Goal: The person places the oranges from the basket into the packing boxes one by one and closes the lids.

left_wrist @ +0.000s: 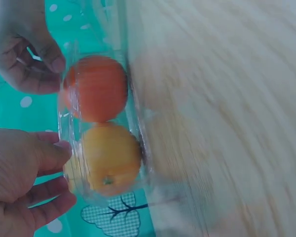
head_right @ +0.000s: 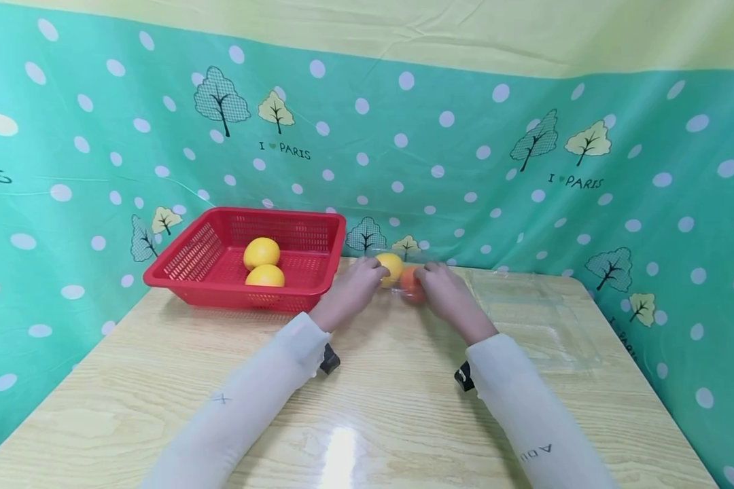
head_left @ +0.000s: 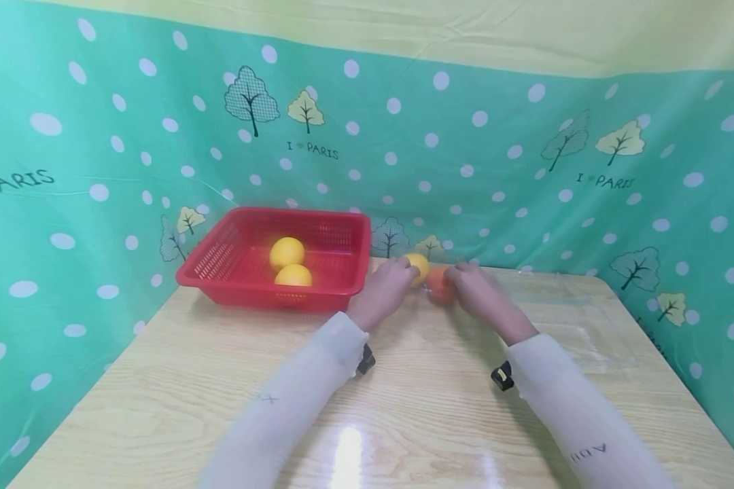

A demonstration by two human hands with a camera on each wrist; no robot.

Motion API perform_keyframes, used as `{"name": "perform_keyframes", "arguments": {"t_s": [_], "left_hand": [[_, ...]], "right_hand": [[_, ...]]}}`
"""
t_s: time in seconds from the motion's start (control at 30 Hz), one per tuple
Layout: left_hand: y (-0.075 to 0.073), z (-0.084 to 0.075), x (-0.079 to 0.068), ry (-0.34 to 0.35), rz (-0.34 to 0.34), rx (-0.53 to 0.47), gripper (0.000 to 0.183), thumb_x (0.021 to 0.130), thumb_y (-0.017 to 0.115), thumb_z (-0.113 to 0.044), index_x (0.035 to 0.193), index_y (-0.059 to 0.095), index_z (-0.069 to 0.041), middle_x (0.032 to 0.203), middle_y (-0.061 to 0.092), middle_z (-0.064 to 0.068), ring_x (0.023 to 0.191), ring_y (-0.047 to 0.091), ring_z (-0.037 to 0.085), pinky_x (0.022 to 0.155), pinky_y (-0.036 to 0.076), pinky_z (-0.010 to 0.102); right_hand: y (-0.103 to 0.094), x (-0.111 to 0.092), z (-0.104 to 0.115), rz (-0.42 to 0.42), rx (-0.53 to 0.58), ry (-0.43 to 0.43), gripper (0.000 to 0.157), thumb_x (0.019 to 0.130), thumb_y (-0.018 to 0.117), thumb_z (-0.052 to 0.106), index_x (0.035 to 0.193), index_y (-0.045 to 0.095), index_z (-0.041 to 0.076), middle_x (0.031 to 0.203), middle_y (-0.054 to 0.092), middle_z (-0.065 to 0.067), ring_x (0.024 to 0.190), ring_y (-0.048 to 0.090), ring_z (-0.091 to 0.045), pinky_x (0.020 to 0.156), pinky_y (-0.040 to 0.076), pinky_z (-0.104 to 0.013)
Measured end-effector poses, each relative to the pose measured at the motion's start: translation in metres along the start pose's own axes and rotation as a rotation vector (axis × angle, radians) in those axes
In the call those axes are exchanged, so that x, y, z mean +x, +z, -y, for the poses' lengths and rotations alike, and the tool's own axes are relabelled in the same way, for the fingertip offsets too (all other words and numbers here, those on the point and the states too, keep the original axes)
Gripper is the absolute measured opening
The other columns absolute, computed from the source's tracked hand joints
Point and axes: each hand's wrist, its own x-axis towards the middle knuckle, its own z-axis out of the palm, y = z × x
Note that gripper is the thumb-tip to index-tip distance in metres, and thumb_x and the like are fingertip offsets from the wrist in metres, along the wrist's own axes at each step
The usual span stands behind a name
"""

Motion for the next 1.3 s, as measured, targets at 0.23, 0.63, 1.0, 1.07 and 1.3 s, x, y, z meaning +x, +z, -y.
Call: {"name": "perform_keyframes", "arguments": {"t_s": [0.23,0.63,1.0,1.07,1.3], "left_hand": [[0.004,0.004,0.009,-0.055,-0.024,0.009,0.030,0.092,0.073,-0.005,0.120,0.073,-0.015,0.113,0.066,0.006,0.099,0.057,0.020,0.090,0.052,0.031],[0.010,0.005,0.012,-0.139,-0.038,-0.064,0.036,0.093,0.072,-0.006,0.127,0.070,-0.017,0.121,0.063,0.004,0.106,0.055,0.019,0.092,0.051,0.031],[0.016,0.003,0.014,-0.144,-0.066,-0.080,0.037,0.092,0.073,-0.004,0.127,0.071,-0.017,0.122,0.063,0.004,0.107,0.055,0.019,0.093,0.051,0.031],[0.016,0.003,0.014,-0.135,-0.062,-0.074,0.037,0.092,0.072,-0.003,0.126,0.071,-0.017,0.121,0.063,0.004,0.106,0.055,0.020,0.092,0.051,0.031],[0.012,0.000,0.016,-0.139,-0.034,-0.068,0.038,0.094,0.068,0.000,0.128,0.070,-0.017,0.124,0.063,0.005,0.112,0.057,0.022,0.095,0.051,0.031]], "right_hand": [[0.001,0.011,-0.002,0.013,0.020,0.017,0.019,0.095,0.062,-0.002,0.111,0.071,0.002,0.102,0.066,-0.015,0.095,0.063,-0.034,0.084,0.055,-0.049],[0.003,0.025,-0.006,-0.019,0.044,0.003,0.012,0.093,0.065,-0.003,0.104,0.070,0.000,0.100,0.067,-0.017,0.094,0.065,-0.036,0.085,0.055,-0.049],[-0.002,0.016,-0.010,0.003,0.102,0.015,0.017,0.094,0.063,-0.004,0.109,0.071,0.000,0.104,0.067,-0.017,0.098,0.064,-0.036,0.087,0.055,-0.049],[-0.006,0.012,-0.011,0.017,0.105,0.030,0.019,0.095,0.063,-0.003,0.113,0.070,-0.001,0.108,0.068,-0.018,0.102,0.065,-0.038,0.089,0.055,-0.050],[-0.030,-0.006,-0.018,0.041,0.166,0.030,0.030,0.095,0.066,0.000,0.125,0.066,-0.006,0.125,0.066,-0.026,0.119,0.061,-0.045,0.101,0.049,-0.057]]}}
